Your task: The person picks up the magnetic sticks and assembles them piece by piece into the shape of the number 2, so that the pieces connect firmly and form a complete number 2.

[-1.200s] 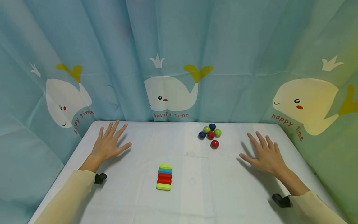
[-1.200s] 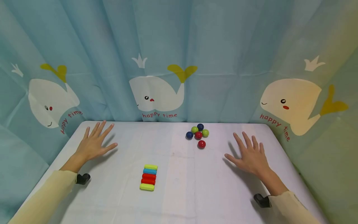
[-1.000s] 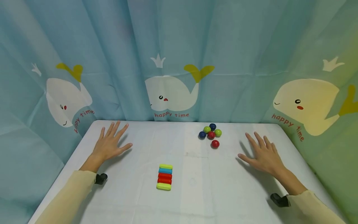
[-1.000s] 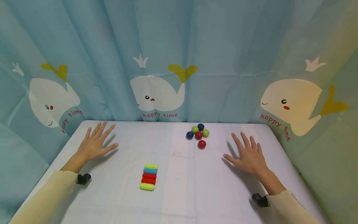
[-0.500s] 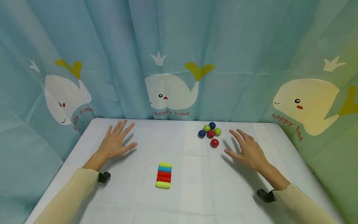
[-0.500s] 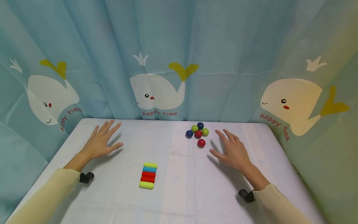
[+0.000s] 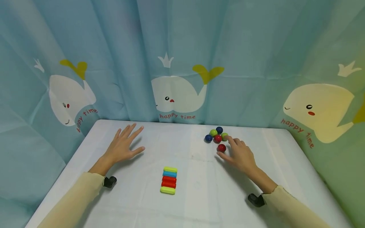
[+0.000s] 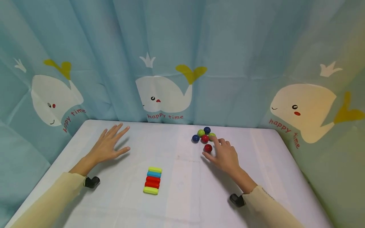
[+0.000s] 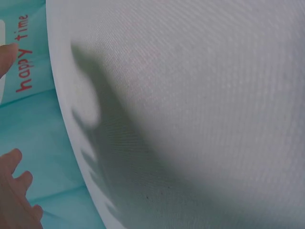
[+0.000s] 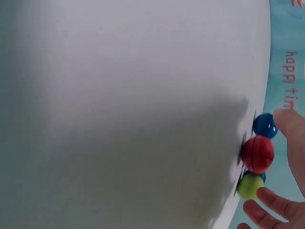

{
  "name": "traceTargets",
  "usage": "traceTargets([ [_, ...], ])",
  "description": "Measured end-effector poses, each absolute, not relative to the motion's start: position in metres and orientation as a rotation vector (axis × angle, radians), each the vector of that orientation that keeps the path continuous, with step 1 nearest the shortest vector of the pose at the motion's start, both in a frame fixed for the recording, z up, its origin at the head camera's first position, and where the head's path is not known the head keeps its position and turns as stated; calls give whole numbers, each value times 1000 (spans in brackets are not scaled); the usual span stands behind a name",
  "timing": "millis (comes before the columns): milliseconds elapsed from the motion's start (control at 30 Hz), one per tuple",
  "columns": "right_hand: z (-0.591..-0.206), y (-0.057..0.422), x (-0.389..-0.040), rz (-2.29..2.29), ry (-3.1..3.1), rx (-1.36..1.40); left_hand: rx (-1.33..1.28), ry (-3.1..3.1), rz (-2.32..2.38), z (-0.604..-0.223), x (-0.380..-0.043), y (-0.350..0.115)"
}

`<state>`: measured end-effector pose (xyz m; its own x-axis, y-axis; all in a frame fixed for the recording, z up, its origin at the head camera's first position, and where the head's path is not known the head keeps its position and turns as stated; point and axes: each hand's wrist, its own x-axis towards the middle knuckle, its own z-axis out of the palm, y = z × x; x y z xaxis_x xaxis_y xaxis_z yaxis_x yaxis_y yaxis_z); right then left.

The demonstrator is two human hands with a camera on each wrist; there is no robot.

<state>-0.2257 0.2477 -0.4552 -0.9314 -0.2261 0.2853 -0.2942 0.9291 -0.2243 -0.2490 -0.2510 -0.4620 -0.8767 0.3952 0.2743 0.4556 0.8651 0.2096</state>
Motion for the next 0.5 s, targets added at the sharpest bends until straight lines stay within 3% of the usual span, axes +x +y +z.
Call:
traceTargets([
  [500,-462,235,-236,564,-2876,268,-662,-2768,-402,-462,-246,-251],
])
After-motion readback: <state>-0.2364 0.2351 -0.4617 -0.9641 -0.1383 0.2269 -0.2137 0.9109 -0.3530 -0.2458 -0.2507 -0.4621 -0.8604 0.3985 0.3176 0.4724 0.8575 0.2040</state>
